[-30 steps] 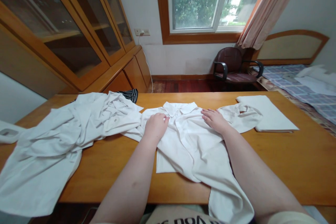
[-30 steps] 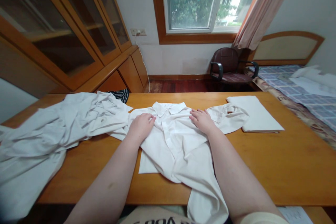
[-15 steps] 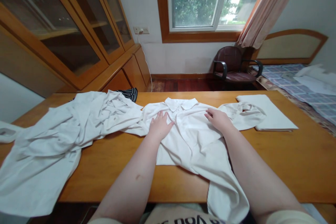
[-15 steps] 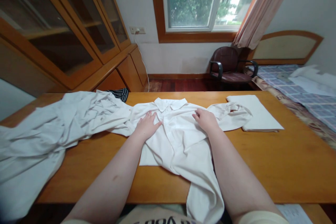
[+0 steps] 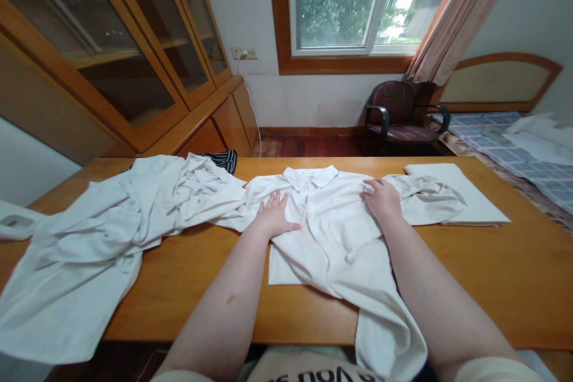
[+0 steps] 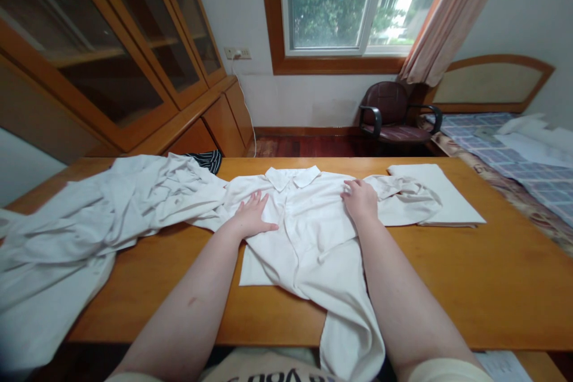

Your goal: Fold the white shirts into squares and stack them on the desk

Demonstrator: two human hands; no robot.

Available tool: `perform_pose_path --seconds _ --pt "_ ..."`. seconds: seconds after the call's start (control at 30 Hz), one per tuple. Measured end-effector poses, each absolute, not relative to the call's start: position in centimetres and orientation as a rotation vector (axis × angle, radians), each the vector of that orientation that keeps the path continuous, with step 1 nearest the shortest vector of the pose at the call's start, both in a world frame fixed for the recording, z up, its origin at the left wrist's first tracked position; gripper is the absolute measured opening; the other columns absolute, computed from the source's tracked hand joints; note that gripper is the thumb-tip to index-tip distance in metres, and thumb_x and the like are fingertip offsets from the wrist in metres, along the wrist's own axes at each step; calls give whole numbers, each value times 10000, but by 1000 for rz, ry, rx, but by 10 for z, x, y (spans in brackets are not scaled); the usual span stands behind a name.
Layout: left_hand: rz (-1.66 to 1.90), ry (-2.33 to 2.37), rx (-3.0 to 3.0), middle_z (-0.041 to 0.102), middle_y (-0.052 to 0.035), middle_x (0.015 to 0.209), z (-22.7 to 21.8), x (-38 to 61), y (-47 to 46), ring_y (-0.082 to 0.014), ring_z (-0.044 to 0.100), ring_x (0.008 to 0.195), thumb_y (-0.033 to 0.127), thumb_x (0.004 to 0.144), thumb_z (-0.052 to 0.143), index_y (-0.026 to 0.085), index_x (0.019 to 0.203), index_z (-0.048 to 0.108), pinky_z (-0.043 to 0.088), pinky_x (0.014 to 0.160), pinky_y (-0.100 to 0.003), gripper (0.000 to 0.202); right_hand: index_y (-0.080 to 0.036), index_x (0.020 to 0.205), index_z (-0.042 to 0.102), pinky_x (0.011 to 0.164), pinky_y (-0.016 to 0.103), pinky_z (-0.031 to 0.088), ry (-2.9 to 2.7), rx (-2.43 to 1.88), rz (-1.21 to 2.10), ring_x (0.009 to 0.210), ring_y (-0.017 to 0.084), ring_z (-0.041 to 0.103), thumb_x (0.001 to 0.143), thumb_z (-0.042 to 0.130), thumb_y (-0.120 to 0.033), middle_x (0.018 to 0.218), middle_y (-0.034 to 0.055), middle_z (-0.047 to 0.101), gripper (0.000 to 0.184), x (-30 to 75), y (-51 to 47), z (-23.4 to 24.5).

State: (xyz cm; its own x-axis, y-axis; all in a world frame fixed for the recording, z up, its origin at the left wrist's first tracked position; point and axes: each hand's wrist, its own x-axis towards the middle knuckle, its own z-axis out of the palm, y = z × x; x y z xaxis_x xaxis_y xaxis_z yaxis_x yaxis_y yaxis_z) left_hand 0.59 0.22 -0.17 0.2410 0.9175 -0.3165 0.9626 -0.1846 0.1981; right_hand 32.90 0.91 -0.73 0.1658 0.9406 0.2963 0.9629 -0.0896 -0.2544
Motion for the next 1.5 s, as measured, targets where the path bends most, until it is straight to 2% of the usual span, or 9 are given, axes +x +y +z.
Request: perform_pose_path --seconds 0.17,0.3,0.53,0.67,0.83,1.0,1.13,1.27,1.5 --pt "-110 1763 2170 30 -156 1551 -5 5 6 -309 34 1427 708 685 533 157 1488 144 92 1118 -530 1049 -247 1010 710 804 330 434 -1853 -2209 93 935 239 613 853 403 -249 1013 72 694 345 322 5 3" --pt "68 1832 2175 171 -108 1546 -7 3 12 -253 150 1421 554 871 367 194 1455 272 145 1121 -492 693 -170 1070 680 817 381 434 -1834 -2339 151 959 282 618 910 288 -322 1005 150 690 450 324 6 6" --pt "349 1865 2213 475 -121 1392 1 5 14 -227 397 1307 387 891 410 159 1253 541 292 1077 -373 448 -109 1344 436 1036 509 280 -1937 -2266 116 1300 299 368 865 408 -507 1415 181 425 624 330 10 -12" --pt "495 1859 2232 648 -78 1136 12 13 2 -195 568 1091 347 912 358 203 1044 647 401 958 -297 349 -166 1305 495 1039 565 226 -1913 -2262 29 1332 339 295 842 477 -497 1434 146 408 568 329 11 -13" --pt "140 1911 2216 427 -145 1423 7 18 -4 -306 413 1287 489 847 458 188 1311 491 349 1011 -420 554 -229 1083 669 978 404 347 -2036 -2021 -18 1157 274 493 850 484 -416 1229 80 607 352 321 5 4" --pt "87 1883 2192 278 -124 1513 -2 12 9 -282 252 1387 487 885 386 196 1403 372 258 1082 -454 594 -245 914 729 703 309 441 -2084 -2162 181 817 225 632 899 344 -501 862 76 716 463 313 -3 15" --pt "242 1888 2198 358 -130 1474 -5 10 17 -265 302 1365 442 897 386 171 1345 455 250 1096 -442 528 -254 1108 674 841 359 439 -2185 -2116 209 986 259 621 886 362 -548 1162 82 661 483 312 -3 10" --pt "537 1951 2264 475 -109 1385 3 18 10 -234 402 1294 345 892 406 161 1227 571 299 1082 -355 416 -188 1390 424 1069 451 264 -2295 -2050 230 1311 272 386 861 407 -571 1463 122 381 653 315 2 -4" --pt "262 2003 2187 663 -130 1043 16 37 -18 -260 601 1020 414 916 337 183 1056 647 439 886 -365 411 -180 1457 287 1084 550 170 -2269 -2103 225 1402 293 181 859 406 -591 1519 139 255 735 317 8 -16"
